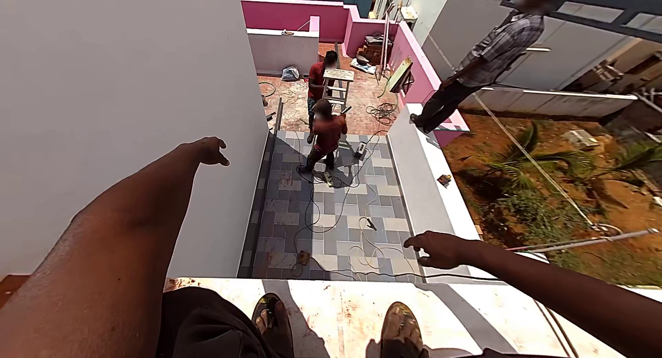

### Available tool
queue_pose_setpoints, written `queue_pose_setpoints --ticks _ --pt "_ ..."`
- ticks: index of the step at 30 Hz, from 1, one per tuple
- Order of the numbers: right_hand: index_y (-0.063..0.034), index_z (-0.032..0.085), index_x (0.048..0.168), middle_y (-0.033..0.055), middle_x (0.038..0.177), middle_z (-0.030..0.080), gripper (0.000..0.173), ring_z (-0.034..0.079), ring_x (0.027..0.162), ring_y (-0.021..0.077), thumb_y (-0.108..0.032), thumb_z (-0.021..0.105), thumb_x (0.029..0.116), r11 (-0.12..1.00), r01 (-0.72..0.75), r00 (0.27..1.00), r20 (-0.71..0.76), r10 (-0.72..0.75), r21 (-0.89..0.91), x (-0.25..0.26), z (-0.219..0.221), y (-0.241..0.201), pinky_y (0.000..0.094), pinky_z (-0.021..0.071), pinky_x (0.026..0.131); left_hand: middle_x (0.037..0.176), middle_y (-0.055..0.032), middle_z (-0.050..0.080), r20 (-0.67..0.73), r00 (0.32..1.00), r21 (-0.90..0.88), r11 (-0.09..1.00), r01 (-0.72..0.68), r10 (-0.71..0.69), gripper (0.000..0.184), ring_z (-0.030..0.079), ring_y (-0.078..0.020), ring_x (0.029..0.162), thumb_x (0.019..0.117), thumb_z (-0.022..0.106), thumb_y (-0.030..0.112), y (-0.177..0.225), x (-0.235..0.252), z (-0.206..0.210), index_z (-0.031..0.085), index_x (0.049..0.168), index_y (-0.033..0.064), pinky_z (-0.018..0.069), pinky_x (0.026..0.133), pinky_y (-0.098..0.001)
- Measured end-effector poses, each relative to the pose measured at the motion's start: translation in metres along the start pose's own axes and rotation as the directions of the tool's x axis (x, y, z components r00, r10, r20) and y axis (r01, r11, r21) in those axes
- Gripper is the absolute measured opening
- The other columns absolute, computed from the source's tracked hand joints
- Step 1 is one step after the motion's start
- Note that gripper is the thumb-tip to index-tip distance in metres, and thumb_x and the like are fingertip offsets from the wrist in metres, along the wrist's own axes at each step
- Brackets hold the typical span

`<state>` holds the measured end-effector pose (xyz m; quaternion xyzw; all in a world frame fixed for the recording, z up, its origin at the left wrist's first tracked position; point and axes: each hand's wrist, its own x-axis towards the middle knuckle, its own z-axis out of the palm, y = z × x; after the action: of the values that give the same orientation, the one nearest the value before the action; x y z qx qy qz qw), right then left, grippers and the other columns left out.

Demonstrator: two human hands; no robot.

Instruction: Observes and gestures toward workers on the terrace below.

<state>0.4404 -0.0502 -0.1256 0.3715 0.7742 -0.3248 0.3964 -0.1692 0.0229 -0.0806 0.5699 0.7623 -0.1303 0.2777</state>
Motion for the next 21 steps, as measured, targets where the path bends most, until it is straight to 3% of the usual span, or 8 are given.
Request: queue_pose_setpoints --ticks 21 --pt "-0.0031 0.049 0.152 0.0256 0.138 0.061 0.053 0.063 0.124 0.0413 -0.025 0.061 0.1051 1.0 -0.014 1.0 0.004 0.014 0.027 -0.0005 -0.0018 -0.001 0.0559 0.0461 0.107 0.13 -0.0298 0.065 -0.011 1.0 0.008 1.0 -0.02 0.02 0.071 0.059 -0.0439 0.129 0.0949 0.079 0.026 -0.0009 -0.0037 -0.002 0.046 0.151 -0.0042 0.0422 0.112 -0.0602"
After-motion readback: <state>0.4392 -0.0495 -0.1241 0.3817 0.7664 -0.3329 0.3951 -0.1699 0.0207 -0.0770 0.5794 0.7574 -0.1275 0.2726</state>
